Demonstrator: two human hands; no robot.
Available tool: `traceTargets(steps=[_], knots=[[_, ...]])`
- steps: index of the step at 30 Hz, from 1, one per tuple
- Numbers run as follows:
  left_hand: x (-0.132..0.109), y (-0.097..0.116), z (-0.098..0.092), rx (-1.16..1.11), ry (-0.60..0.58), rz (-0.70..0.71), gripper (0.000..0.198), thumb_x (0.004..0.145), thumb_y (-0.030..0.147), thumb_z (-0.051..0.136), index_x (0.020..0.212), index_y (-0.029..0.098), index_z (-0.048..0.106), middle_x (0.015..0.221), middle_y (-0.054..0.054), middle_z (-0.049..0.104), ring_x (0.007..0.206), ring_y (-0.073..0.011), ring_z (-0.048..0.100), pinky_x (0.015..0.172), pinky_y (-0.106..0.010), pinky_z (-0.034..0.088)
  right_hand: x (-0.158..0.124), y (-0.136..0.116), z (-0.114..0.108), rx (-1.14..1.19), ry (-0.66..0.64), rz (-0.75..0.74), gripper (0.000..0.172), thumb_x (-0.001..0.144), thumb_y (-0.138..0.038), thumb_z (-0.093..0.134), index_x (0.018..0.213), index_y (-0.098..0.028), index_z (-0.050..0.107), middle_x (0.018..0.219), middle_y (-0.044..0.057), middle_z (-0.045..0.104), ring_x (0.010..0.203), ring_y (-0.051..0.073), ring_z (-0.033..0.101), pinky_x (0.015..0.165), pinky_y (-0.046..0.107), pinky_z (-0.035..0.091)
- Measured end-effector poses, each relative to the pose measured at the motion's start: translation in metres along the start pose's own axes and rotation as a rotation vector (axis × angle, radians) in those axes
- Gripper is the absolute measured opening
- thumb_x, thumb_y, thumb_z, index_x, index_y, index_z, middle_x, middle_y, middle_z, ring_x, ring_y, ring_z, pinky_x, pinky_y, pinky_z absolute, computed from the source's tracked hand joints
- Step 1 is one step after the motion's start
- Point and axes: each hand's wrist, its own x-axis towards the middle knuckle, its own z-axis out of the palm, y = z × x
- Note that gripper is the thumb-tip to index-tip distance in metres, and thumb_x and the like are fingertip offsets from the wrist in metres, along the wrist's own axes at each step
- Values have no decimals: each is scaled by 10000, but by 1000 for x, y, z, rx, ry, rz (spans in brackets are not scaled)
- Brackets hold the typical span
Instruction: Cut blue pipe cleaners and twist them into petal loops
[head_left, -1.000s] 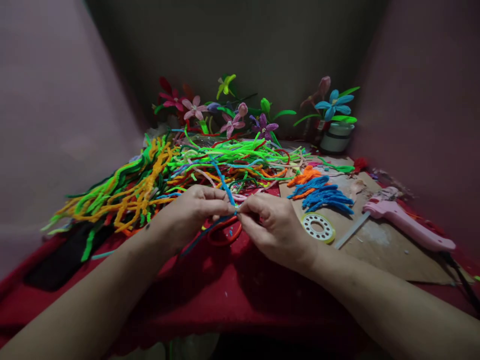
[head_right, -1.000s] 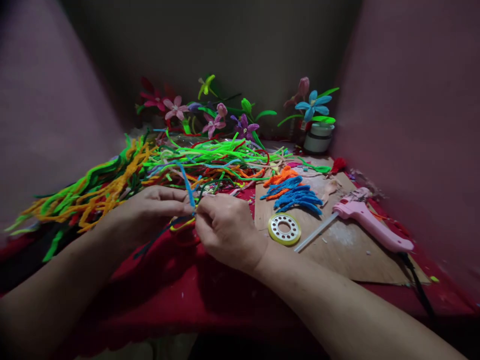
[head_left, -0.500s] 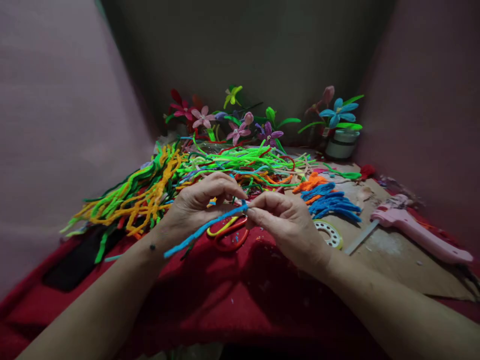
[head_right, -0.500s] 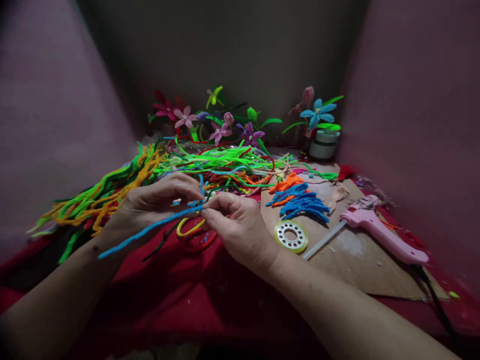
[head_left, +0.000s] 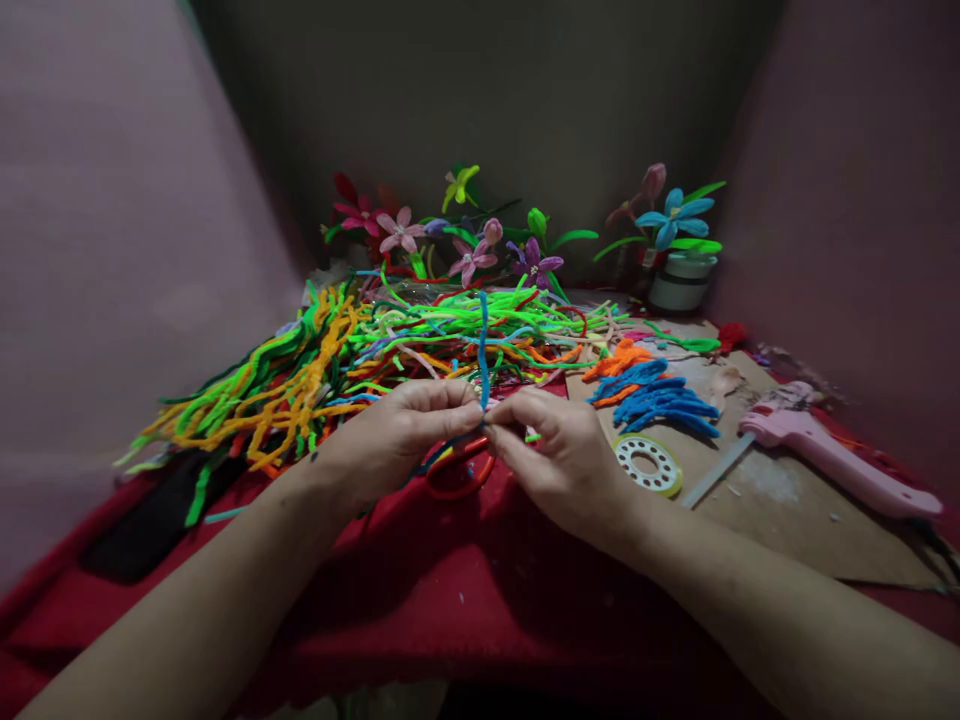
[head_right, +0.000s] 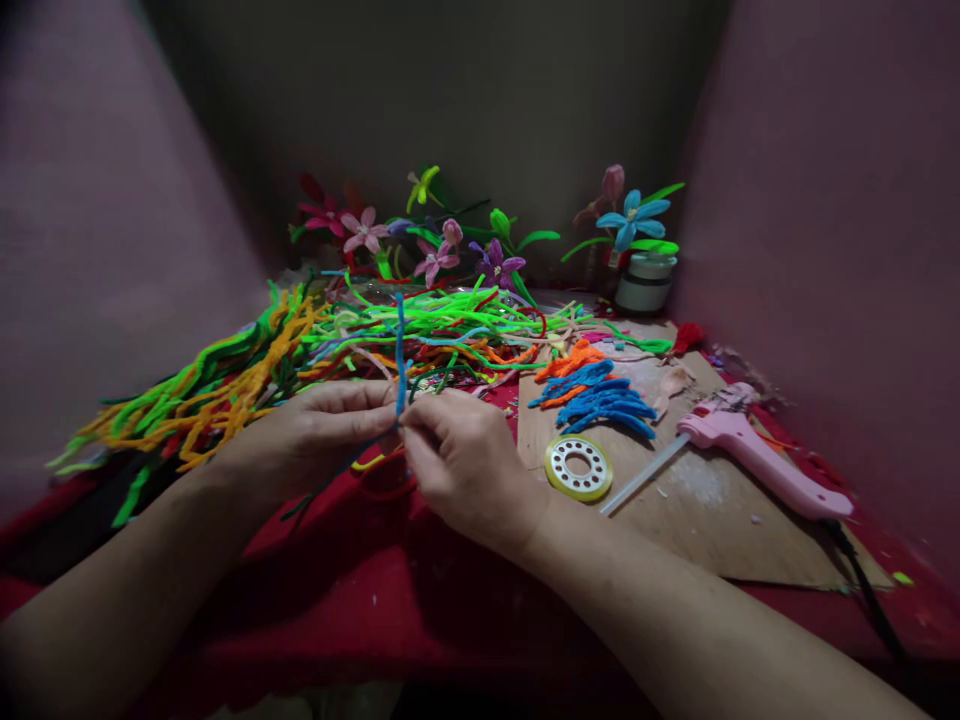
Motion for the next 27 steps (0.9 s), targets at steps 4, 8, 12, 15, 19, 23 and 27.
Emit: traceTargets(steps=[4, 8, 12, 15, 19, 23, 27], knots=[[-1, 4, -5, 88, 110, 88, 206, 726, 342, 617, 724, 138, 587, 664, -13, 574, 616, -123, 523, 612, -249, 431, 8, 5, -3, 545, -131, 452, 118, 735, -228, 577, 689, -133, 629, 574, -3, 592, 498, 74, 459, 520, 223, 357], [-1, 7, -9, 134, 131, 120, 197, 761, 355, 589, 771, 160, 565, 706, 5, 567, 631, -103, 507, 618, -221, 411, 10, 10, -5, 721, -195, 587, 117, 682, -199, 614, 591, -126, 602, 538, 14, 617, 436, 62, 437, 475, 222, 325], [-3, 11, -9, 253, 128, 130, 181, 791, 352, 558, 815, 173, 570, 770, 13, 566, 690, -100, 508, 649, -204, 395, 10, 15, -3, 741, -134, 618, 95, 650, -197, 649, 613, -121, 607, 544, 23, 636, 435, 69, 469, 497, 233, 363], [-3, 11, -9, 328, 145, 120, 205, 796, 356, 548, 766, 156, 578, 743, 11, 550, 660, -93, 485, 619, -198, 378, 11, 16, -1, 746, -123, 620, 99, 635, -200, 672, 651, -120, 616, 575, 30, 657, 468, 86, 524, 533, 244, 406], [1, 6, -11, 172, 168, 33, 257, 749, 359, 594, 634, 136, 536, 585, 28, 476, 520, -66, 404, 504, -188, 327, 9, 9, 0, 589, -35, 493, 36, 663, -176, 653, 679, -144, 651, 614, 8, 661, 565, 106, 582, 618, 262, 458], [3, 3, -15, 79, 104, -26, 248, 718, 334, 623, 613, 123, 546, 550, 21, 487, 491, -59, 408, 493, -187, 324, 6, 5, 3, 327, 56, 300, 73, 679, -137, 646, 720, -183, 684, 720, -1, 677, 684, 118, 600, 689, 267, 474], [2, 4, -19, 142, 101, 36, 287, 747, 347, 598, 573, 133, 517, 527, 33, 461, 477, -53, 378, 485, -187, 308, 7, 7, 1, 368, -29, 273, 191, 694, -173, 650, 885, -184, 664, 739, 4, 667, 687, 123, 602, 665, 275, 484]])
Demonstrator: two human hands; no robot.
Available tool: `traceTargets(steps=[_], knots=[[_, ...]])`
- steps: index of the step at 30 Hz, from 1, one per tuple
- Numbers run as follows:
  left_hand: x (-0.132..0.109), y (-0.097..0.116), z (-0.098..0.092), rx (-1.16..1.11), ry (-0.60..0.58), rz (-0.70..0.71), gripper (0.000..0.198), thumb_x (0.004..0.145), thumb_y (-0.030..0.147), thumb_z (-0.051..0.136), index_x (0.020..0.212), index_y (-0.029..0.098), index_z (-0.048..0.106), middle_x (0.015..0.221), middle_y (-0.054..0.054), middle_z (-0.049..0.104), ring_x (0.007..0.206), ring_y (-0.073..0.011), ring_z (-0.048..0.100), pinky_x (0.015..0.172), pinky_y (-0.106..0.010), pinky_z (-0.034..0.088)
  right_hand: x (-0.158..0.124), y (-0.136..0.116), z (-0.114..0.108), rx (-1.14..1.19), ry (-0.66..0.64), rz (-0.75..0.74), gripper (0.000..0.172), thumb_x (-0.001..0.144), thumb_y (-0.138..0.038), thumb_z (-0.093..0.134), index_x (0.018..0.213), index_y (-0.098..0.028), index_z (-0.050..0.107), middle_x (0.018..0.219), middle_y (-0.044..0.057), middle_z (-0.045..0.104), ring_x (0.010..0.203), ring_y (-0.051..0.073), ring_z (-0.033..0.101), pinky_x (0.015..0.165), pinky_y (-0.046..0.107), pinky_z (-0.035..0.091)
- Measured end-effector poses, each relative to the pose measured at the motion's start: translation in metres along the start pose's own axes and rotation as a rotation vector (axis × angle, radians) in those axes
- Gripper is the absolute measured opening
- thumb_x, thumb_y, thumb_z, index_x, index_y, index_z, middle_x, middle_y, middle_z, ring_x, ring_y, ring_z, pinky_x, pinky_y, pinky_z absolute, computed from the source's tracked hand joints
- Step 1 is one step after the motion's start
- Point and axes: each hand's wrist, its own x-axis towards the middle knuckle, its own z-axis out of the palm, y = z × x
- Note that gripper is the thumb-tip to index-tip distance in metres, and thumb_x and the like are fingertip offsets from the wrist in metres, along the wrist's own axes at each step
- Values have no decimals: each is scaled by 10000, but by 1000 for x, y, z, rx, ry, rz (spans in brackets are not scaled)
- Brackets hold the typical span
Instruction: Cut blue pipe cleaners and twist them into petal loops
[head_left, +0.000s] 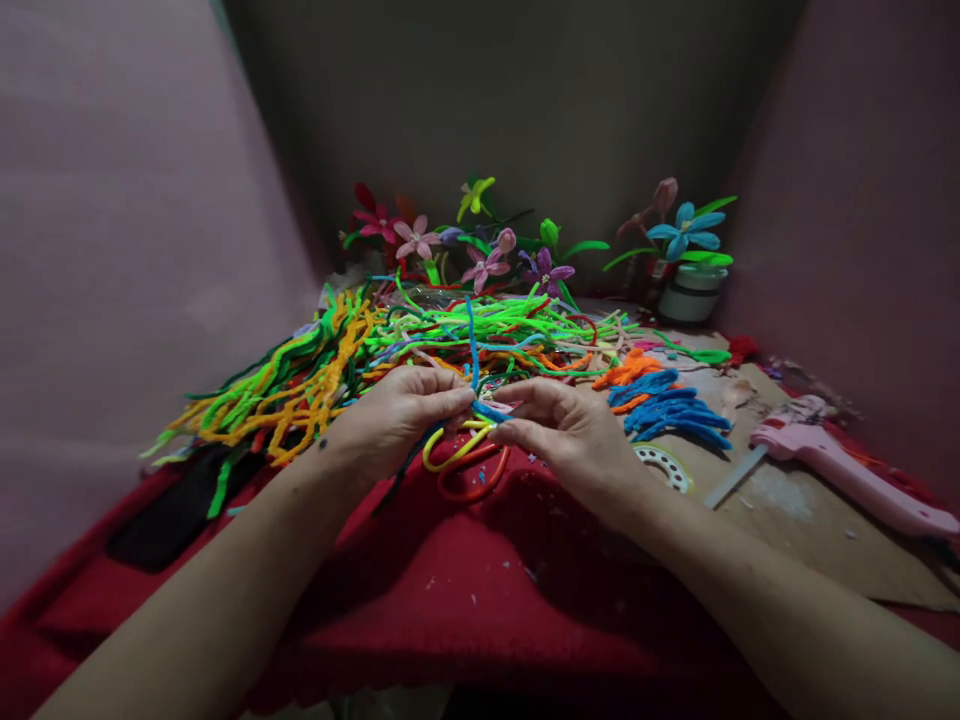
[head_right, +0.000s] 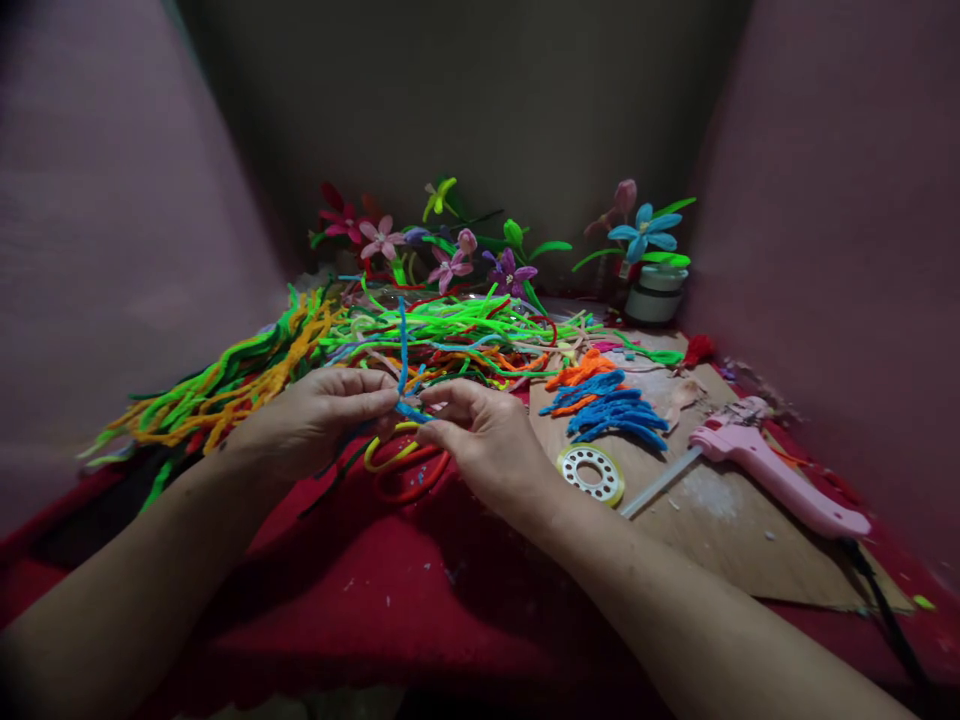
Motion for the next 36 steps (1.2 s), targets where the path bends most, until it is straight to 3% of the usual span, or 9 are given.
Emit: traceTargets(steps=[3, 7, 9, 11, 15, 20, 24, 29, 36], knots=[[-2, 2, 1, 74, -5, 41, 283, 743, 365, 601, 590, 138, 527, 551, 34, 452, 506, -61, 375, 501, -196, 313, 1, -3, -4, -61, -32, -95, 293, 772, -232, 586, 1061, -190, 612, 778, 20, 641, 712, 129, 586, 662, 289, 477], [-5, 8, 7, 186, -82, 38, 256, 758, 362, 571, 631, 140, 567, 599, 16, 493, 557, -85, 418, 552, -219, 343, 1, -7, -9, -568, 86, -511, 264, 809, -153, 542, 1047, -217, 638, 949, 57, 618, 898, 164, 512, 814, 341, 419], [-7, 10, 9, 196, -111, 29, 239, 756, 360, 571, 662, 141, 578, 610, 16, 498, 567, -90, 425, 562, -224, 345, 1, -7, -10, -793, 85, -628, 204, 815, -174, 547, 972, -227, 666, 1010, 53, 630, 936, 184, 473, 838, 357, 389], [-7, 11, 11, 200, -115, 22, 245, 754, 368, 581, 664, 140, 569, 606, 21, 484, 562, -88, 412, 559, -225, 336, 2, -6, -10, -916, 78, -650, 149, 829, -215, 538, 864, -220, 683, 923, 42, 663, 895, 192, 467, 810, 357, 380], [-8, 12, 10, 196, -156, 3, 245, 756, 359, 594, 660, 135, 571, 598, 23, 481, 563, -85, 405, 567, -227, 328, 2, -3, -10, -1008, 79, -608, 214, 844, -221, 505, 710, -172, 664, 689, 47, 650, 768, 182, 478, 731, 343, 359], [-7, 12, 14, 136, -98, -35, 159, 727, 284, 624, 696, 129, 611, 619, 21, 539, 579, -83, 441, 583, -217, 340, -3, -2, -6, -933, 91, -493, 203, 817, -188, 505, 692, -139, 657, 660, 63, 632, 671, 160, 480, 674, 317, 346], [-6, 9, 21, 100, 30, -55, 156, 704, 284, 637, 702, 129, 617, 603, 33, 532, 540, -68, 427, 543, -204, 326, -6, -7, -1, -565, 61, -122, 184, 777, -193, 543, 637, -152, 655, 588, 19, 594, 575, 119, 478, 587, 266, 340], [-5, 4, 22, 43, 78, -16, 173, 697, 307, 641, 715, 136, 615, 654, 10, 570, 597, -97, 488, 597, -227, 371, -3, -11, -1, -38, 9, 309, 137, 693, -239, 616, 620, -133, 660, 544, -7, 563, 495, 81, 431, 495, 231, 334], [-6, 6, 25, 87, 101, 12, 125, 695, 276, 624, 706, 152, 634, 627, 18, 559, 557, -90, 464, 531, -207, 346, 2, -13, -1, -43, -5, 410, 166, 655, -242, 635, 535, -139, 583, 426, -54, 433, 399, 46, 326, 407, 213, 235]])
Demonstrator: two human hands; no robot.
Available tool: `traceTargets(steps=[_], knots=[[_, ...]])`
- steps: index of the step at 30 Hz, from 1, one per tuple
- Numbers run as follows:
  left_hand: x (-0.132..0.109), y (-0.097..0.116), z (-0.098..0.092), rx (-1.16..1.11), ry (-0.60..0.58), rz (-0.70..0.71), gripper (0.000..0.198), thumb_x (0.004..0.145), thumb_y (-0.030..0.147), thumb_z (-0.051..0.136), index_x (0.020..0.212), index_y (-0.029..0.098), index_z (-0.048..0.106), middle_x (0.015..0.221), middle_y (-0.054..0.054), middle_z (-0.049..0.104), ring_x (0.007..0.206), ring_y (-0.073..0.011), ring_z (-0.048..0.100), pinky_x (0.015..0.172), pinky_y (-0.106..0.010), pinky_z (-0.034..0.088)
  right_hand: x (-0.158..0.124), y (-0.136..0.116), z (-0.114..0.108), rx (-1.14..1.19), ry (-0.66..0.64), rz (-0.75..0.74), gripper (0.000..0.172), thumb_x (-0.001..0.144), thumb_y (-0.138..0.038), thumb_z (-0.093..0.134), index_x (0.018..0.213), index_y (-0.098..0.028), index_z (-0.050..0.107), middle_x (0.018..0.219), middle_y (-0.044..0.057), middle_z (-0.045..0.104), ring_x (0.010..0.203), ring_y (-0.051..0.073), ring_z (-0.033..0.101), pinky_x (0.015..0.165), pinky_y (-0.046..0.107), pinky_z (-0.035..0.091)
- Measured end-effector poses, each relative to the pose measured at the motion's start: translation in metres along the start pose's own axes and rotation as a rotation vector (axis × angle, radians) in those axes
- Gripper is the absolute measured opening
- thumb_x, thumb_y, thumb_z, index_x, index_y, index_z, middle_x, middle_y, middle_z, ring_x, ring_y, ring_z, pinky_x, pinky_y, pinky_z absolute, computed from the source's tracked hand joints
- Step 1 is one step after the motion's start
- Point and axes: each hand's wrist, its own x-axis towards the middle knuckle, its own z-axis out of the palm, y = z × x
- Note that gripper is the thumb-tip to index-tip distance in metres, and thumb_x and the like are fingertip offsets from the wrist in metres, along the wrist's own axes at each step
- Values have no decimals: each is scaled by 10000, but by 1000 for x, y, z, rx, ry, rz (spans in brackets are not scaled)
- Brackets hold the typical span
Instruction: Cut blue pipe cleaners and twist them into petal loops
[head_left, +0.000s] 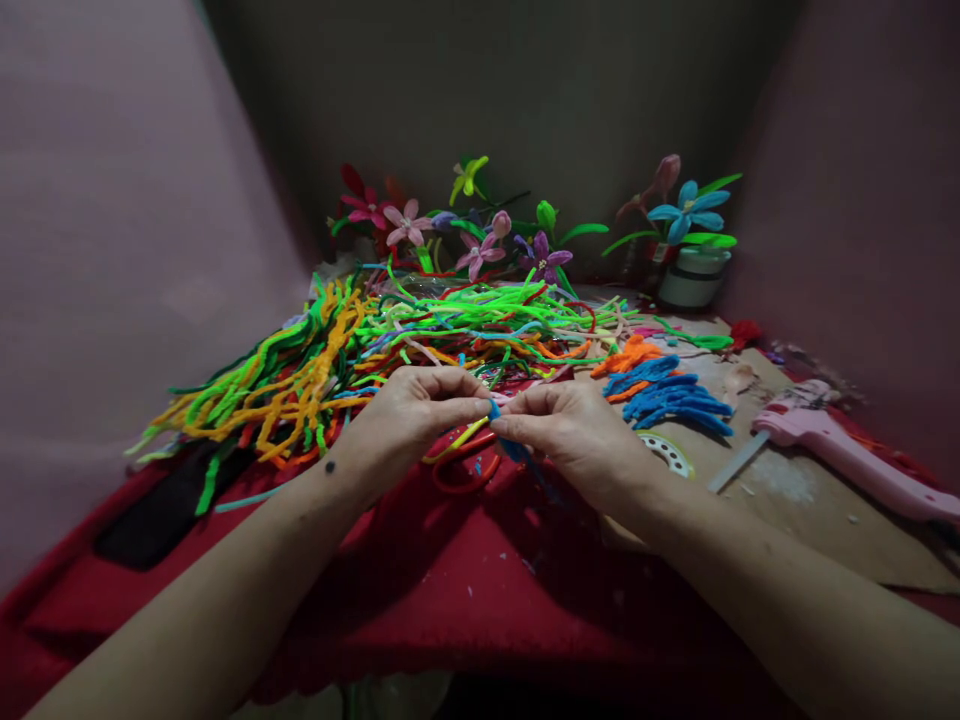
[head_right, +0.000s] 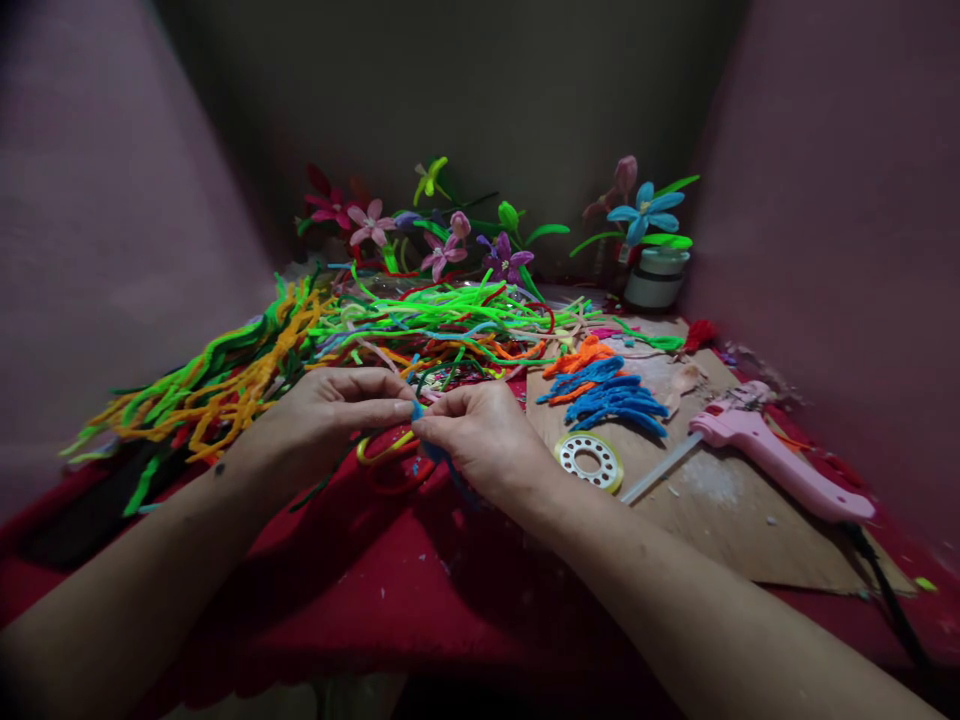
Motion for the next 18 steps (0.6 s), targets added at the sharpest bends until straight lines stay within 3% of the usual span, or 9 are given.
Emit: traceTargets(steps=[5, 12, 18], knots=[[-1, 1, 6, -121, -15, -106, 76, 698, 218, 579, 676, 149, 559, 474, 65, 404, 406, -42, 302, 407, -183, 202, 0, -1, 3, 6, 4, -16, 198, 661, -202, 615, 490, -144, 534, 419, -51, 444, 392, 42, 328, 400, 203, 237], [-2, 4, 9, -86, 7, -55, 92, 708, 227, 572, 698, 156, 516, 489, 64, 431, 392, -38, 325, 387, -173, 227, 3, 9, 0, 24, -100, -7, 199, 695, -297, 610, 604, -123, 643, 501, -12, 535, 428, 60, 386, 436, 215, 283], [-4, 7, 11, -4, 72, 22, 86, 715, 223, 568, 696, 158, 515, 513, 54, 477, 389, -49, 392, 377, -173, 289, 0, 8, 0, 153, -198, 82, 199, 684, -279, 637, 559, -125, 618, 463, -27, 525, 389, 47, 363, 419, 217, 256]])
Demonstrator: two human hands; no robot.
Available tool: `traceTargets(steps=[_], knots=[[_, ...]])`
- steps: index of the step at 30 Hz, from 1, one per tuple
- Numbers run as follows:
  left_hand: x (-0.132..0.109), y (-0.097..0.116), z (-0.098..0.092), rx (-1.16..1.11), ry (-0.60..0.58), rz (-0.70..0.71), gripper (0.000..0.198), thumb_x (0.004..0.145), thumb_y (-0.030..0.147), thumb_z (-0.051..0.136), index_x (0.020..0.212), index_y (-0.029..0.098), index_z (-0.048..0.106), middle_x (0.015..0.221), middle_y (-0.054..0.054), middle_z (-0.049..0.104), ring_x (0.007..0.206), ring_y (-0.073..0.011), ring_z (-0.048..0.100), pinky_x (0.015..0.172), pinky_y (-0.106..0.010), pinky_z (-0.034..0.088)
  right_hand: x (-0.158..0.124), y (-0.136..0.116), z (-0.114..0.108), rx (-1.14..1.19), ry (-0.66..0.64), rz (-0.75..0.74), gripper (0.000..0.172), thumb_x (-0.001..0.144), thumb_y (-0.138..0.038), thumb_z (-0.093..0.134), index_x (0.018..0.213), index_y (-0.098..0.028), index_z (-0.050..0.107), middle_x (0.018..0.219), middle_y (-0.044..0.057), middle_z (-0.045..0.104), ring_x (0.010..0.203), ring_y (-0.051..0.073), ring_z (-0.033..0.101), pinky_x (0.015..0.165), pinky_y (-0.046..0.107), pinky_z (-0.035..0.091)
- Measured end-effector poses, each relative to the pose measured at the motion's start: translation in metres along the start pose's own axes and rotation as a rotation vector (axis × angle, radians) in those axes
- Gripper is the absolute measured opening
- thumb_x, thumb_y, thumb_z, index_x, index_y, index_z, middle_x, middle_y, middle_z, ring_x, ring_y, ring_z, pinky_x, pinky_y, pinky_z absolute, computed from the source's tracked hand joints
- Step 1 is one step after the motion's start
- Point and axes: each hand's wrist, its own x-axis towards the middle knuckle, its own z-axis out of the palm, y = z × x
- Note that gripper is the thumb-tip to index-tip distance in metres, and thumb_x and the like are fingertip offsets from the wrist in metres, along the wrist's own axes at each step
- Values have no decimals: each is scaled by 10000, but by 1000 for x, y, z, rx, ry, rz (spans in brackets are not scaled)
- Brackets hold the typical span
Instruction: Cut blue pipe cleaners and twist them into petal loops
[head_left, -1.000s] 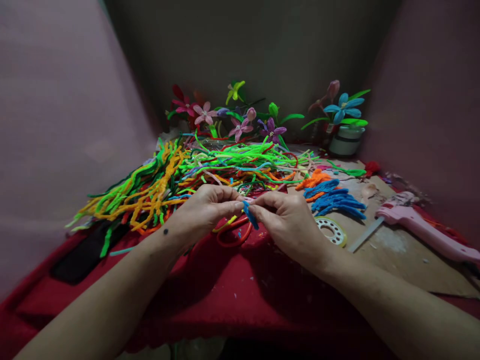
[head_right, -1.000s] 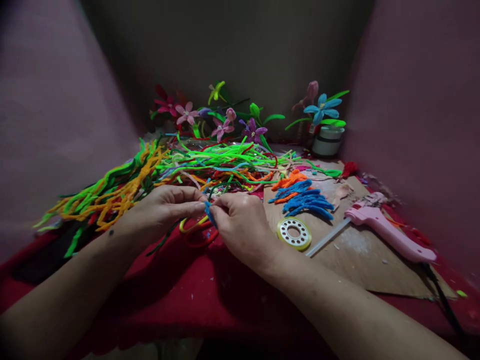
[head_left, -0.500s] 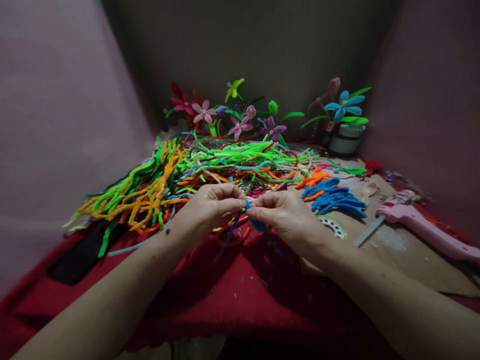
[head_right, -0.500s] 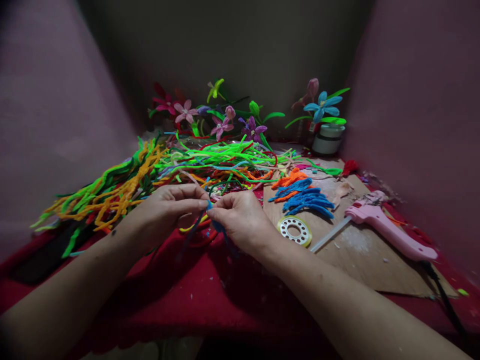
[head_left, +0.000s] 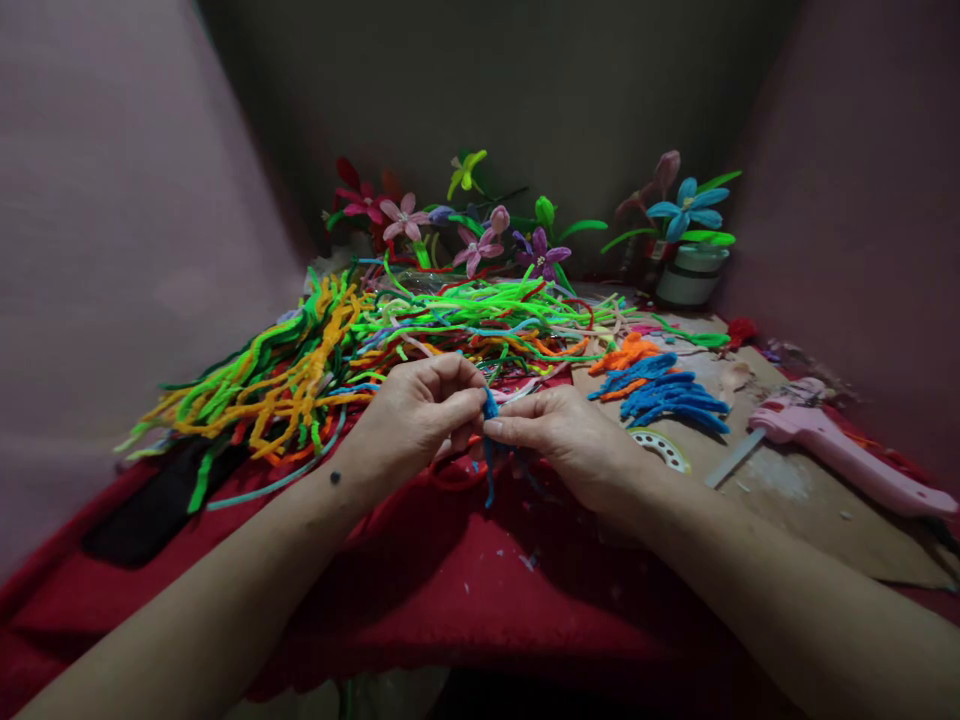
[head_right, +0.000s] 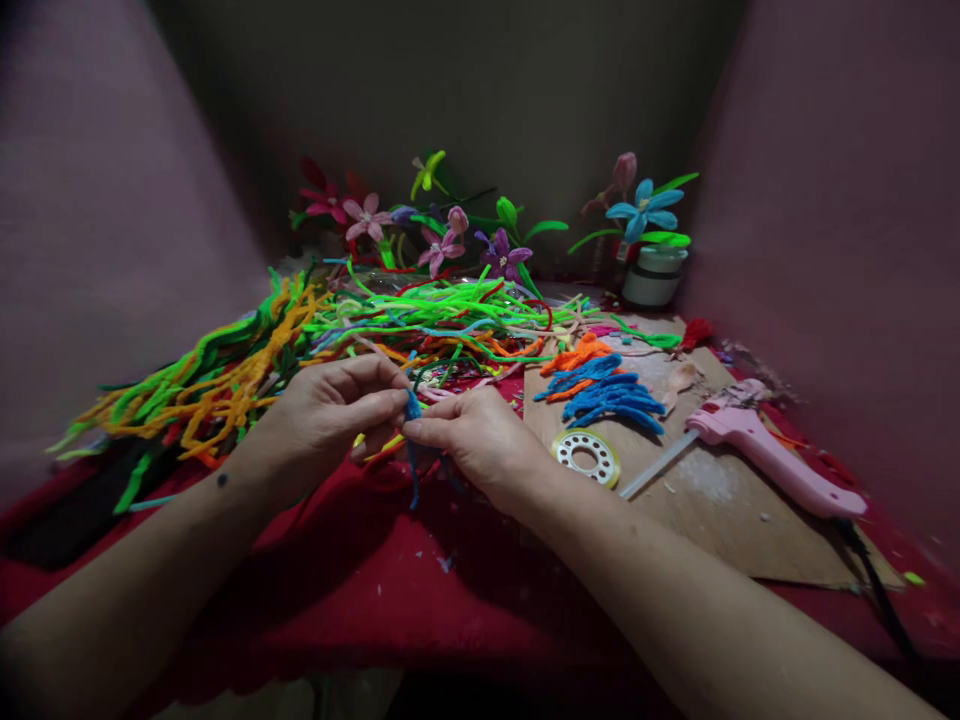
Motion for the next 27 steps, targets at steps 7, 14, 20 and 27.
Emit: traceTargets(steps=[7, 14, 20, 27], knots=[[8, -12, -7, -253, -101, -61, 148, 717, 273, 634, 807, 163, 593, 564, 48, 522, 399, -31, 383, 396, -168, 289, 1, 0, 2, 138, -11, 45, 173, 690, -265, 640, 595, -125, 603, 508, -11, 560, 405, 57, 426, 427, 208, 315], [8, -11, 1, -16, 52, -83, 195, 716, 303, 634, 642, 124, 611, 478, 33, 509, 399, -46, 387, 381, -177, 266, 3, 4, 2, -16, -9, 53, 193, 730, -216, 588, 564, -122, 617, 464, -9, 543, 378, 49, 397, 404, 202, 283], [8, -10, 8, 294, 214, 74, 198, 734, 289, 589, 602, 140, 587, 478, 39, 491, 440, -63, 390, 409, -182, 286, 1, 0, 7, -43, 49, 71, 270, 753, -163, 551, 489, -120, 586, 430, -7, 535, 356, 43, 404, 405, 193, 303], [12, -13, -3, 76, 96, -9, 254, 731, 331, 598, 585, 136, 528, 444, 58, 429, 396, -41, 324, 378, -175, 227, 5, 7, 3, 122, -43, -1, 296, 778, -257, 544, 528, -109, 602, 470, 7, 555, 396, 57, 433, 441, 203, 340]])
